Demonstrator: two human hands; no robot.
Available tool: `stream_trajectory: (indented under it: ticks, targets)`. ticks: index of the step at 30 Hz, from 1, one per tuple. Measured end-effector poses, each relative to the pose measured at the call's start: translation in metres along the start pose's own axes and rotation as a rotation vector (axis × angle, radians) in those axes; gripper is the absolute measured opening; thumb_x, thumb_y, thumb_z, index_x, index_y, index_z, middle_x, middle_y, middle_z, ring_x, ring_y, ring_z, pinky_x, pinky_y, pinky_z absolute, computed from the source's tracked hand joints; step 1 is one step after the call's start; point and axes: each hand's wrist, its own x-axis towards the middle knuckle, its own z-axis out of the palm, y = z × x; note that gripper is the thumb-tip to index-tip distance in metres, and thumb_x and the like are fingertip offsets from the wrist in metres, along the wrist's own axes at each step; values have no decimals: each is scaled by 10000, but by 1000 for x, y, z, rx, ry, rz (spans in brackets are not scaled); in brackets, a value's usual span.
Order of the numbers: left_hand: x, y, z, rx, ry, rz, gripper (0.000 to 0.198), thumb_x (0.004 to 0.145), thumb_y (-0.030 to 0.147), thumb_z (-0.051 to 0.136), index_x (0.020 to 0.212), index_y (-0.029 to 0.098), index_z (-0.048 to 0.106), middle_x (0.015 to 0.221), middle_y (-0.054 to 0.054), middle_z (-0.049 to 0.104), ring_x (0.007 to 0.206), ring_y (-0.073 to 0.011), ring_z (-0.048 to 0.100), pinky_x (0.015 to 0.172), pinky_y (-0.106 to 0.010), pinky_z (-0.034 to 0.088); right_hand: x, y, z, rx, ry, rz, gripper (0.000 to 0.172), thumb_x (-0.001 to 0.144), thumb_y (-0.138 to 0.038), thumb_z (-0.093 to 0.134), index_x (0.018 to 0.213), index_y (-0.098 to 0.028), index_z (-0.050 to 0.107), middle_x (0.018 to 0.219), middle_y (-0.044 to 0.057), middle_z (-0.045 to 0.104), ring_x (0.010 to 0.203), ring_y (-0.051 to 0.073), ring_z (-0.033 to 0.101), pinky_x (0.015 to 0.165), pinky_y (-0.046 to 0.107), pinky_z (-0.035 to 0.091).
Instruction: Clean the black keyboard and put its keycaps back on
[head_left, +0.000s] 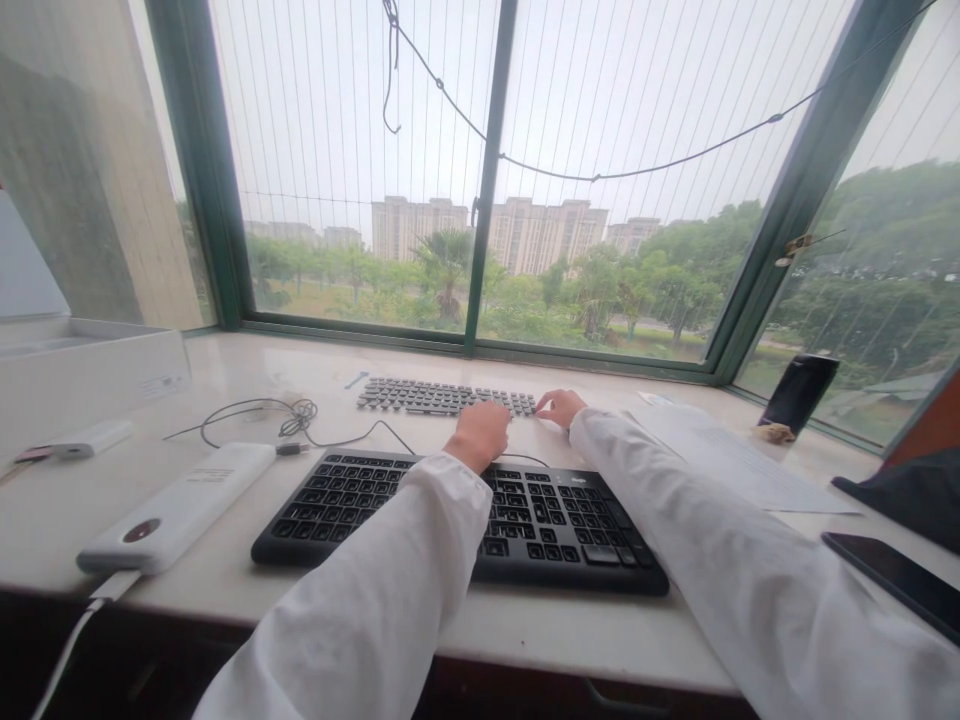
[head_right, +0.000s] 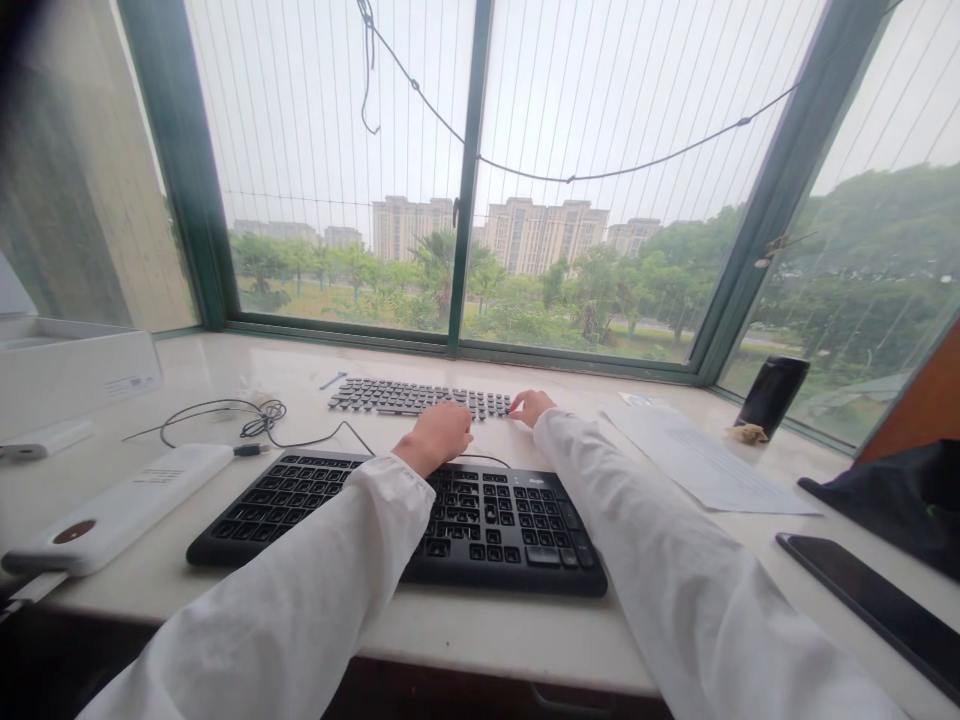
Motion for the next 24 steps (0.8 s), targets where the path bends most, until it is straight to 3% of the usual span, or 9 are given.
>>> stream_trajectory:
  ticks: [8, 14, 20, 24]
  targets:
    - [2, 0, 1, -8, 20, -11, 285, 879, 300, 562, 1102, 179, 693, 1082, -161, 690, 1059, -252, 641, 929, -342, 489, -1, -3, 0, 15, 62, 18, 263, 789, -416, 697, 954, -221, 757, 913, 49, 719, 864, 177, 651, 802, 275, 489]
    - [1, 1, 0, -8, 21, -23, 311, 883, 325, 565, 1137, 188, 681, 1086, -157, 687, 1078, -250, 632, 943, -337, 481, 0, -4, 1, 3, 71, 13, 245, 755, -402, 715, 905, -222, 786, 888, 56, 734, 858, 186, 653, 766, 258, 479]
    - [0, 1, -1, -4, 22, -26, 305, 887, 329, 561, 1134, 195, 680, 1079, -151, 686, 1070, -247, 634, 933, -332, 485, 0, -6, 2, 14, 77, 27, 348, 725, -511, 718, 896, -217, 787, 945, 84, 740, 905, 209, 654, 794, 275, 485]
    - [0, 1, -1, 1, 27, -25, 292, 886, 321, 558, 1115, 193, 685, 1078, -151, 686, 1056, -247, 639, 924, -334, 489, 0, -10, 3, 6, 91, 43, 305, 725, -477, 730, 882, -221, 787, 923, 85, 742, 888, 207, 658, 780, 269, 486]
